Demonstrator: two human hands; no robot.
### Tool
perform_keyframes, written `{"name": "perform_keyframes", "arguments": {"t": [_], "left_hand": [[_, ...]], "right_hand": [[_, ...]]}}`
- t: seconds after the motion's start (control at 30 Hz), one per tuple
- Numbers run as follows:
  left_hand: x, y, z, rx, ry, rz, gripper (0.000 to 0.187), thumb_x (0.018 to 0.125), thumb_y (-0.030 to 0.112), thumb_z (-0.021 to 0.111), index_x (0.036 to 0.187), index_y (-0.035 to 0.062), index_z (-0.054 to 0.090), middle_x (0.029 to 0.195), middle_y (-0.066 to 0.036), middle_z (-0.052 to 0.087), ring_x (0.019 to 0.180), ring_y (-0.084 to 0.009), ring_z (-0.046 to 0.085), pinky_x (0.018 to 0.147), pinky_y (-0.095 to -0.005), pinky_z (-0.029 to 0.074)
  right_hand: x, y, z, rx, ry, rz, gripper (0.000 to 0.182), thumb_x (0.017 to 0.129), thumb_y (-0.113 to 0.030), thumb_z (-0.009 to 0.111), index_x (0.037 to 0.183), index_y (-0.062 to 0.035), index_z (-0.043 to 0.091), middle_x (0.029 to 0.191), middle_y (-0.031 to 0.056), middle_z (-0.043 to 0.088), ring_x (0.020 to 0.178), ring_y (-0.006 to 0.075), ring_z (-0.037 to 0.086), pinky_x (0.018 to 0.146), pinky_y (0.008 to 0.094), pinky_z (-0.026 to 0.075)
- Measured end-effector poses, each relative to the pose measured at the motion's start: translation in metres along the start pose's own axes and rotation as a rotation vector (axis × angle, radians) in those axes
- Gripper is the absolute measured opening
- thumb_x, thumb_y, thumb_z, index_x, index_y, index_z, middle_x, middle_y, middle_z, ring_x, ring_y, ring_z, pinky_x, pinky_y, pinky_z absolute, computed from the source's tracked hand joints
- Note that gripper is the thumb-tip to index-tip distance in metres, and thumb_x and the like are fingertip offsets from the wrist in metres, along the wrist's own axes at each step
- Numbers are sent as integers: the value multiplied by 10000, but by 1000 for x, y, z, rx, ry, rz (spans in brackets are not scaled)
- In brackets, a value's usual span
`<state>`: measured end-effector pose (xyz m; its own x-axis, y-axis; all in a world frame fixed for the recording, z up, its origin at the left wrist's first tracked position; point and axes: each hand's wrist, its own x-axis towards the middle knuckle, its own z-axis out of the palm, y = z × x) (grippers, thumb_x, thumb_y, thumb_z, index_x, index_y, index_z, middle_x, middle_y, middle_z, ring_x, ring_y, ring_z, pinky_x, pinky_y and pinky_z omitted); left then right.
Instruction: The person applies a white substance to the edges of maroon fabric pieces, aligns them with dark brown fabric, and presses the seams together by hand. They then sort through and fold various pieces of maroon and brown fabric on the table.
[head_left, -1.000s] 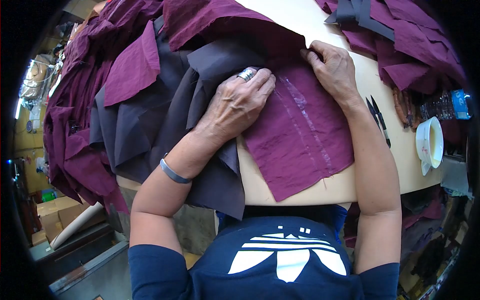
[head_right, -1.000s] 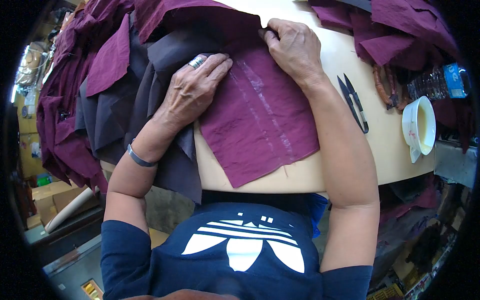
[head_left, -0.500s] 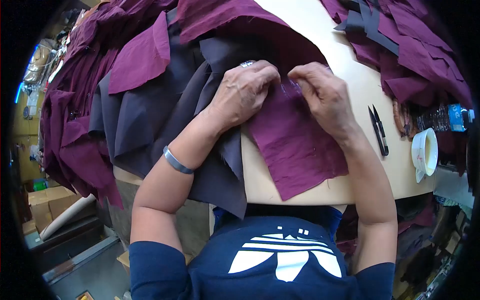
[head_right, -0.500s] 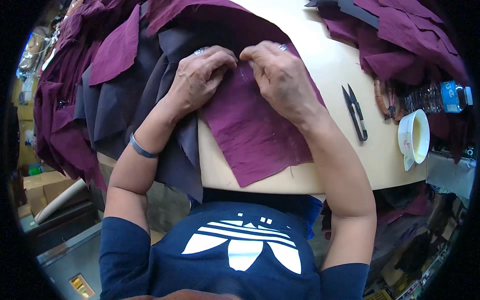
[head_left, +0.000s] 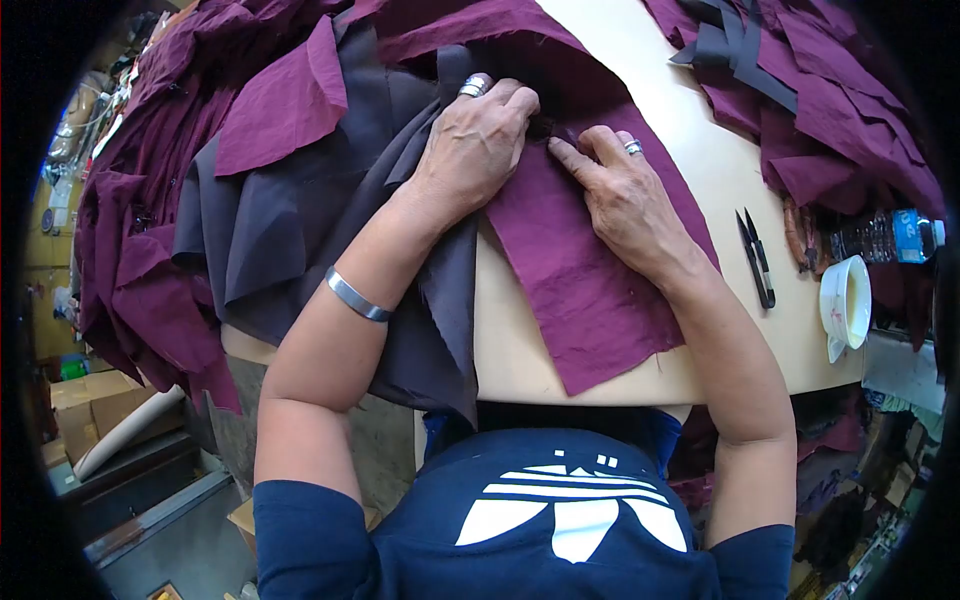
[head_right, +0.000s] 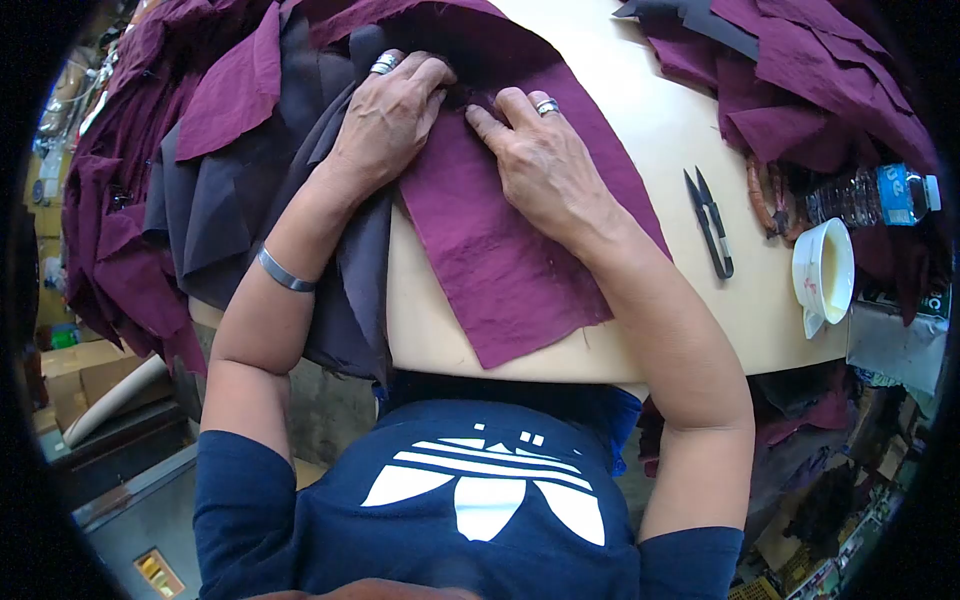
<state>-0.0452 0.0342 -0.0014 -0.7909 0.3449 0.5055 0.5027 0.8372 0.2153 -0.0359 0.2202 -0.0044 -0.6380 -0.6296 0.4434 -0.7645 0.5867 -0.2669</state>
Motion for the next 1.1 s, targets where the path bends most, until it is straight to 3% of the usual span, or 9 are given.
{"name": "perform_keyframes", "arguments": {"t": [0.27, 0.37, 0.7, 0.8, 0.9, 0.93, 1.03, 1.1], "left_hand": [[5, -7, -2, 14, 25, -8, 71, 823, 31, 502, 894, 32, 497, 866, -144, 590, 803, -325, 567, 715, -398, 446], [5, -8, -1, 6, 28, -19, 84, 826, 27, 500, 909, 31, 494, 868, -144, 591, 804, -326, 569, 721, -402, 448], [5, -6, -1, 47, 8, -6, 84, 843, 53, 505, 923, 33, 515, 887, -144, 595, 809, -319, 578, 731, -397, 447], [5, -7, -2, 43, -13, -12, 139, 845, 128, 529, 950, 36, 529, 905, -137, 597, 837, -315, 577, 748, -407, 439], [3, -3, -13, 235, -60, -53, 295, 826, 262, 572, 1018, 41, 540, 971, -130, 585, 874, -312, 573, 780, -419, 430], [1, -4, -17, 331, -70, -95, 432, 790, 363, 601, 1079, 47, 539, 1043, -137, 561, 907, -311, 568, 802, -418, 425], [-3, 0, -27, 366, -214, -228, 463, 782, 375, 606, 1107, 52, 534, 1094, -150, 535, 913, -311, 570, 808, -413, 427], [-3, 4, -29, 321, -262, -279, 389, 792, 317, 594, 1060, 38, 554, 1001, -179, 582, 898, -330, 574, 802, -429, 428]], "right_hand": [[-1, 5, -2, 199, 39, 58, 324, 780, 49, 474, 1081, 12, 588, 967, 156, 537, 878, 288, 546, 791, 371, 468], [-2, 4, 1, 169, 96, 76, 320, 763, 59, 490, 1068, 34, 585, 968, 160, 539, 891, 285, 545, 789, 371, 469], [2, 5, 1, 12, -1, -11, 311, 781, 7, 490, 1075, 29, 588, 942, 126, 513, 835, 255, 537, 758, 348, 471], [3, 3, -1, -108, -24, -34, 318, 788, -22, 490, 1090, 10, 586, 936, 113, 509, 830, 239, 537, 747, 336, 467], [2, 2, -3, -165, -52, -21, 334, 792, -38, 485, 1112, -2, 574, 943, 105, 506, 836, 233, 539, 747, 335, 461], [1, 2, -2, -175, -49, -23, 337, 792, -39, 483, 1116, -3, 570, 947, 104, 506, 838, 233, 540, 748, 337, 459], [0, 4, -1, -150, -36, -21, 337, 787, -35, 483, 1113, -5, 566, 952, 103, 504, 841, 233, 541, 750, 342, 454], [-1, 4, 0, -129, -25, -26, 333, 784, -33, 484, 1105, -6, 568, 953, 104, 503, 842, 233, 542, 751, 343, 453]]}}
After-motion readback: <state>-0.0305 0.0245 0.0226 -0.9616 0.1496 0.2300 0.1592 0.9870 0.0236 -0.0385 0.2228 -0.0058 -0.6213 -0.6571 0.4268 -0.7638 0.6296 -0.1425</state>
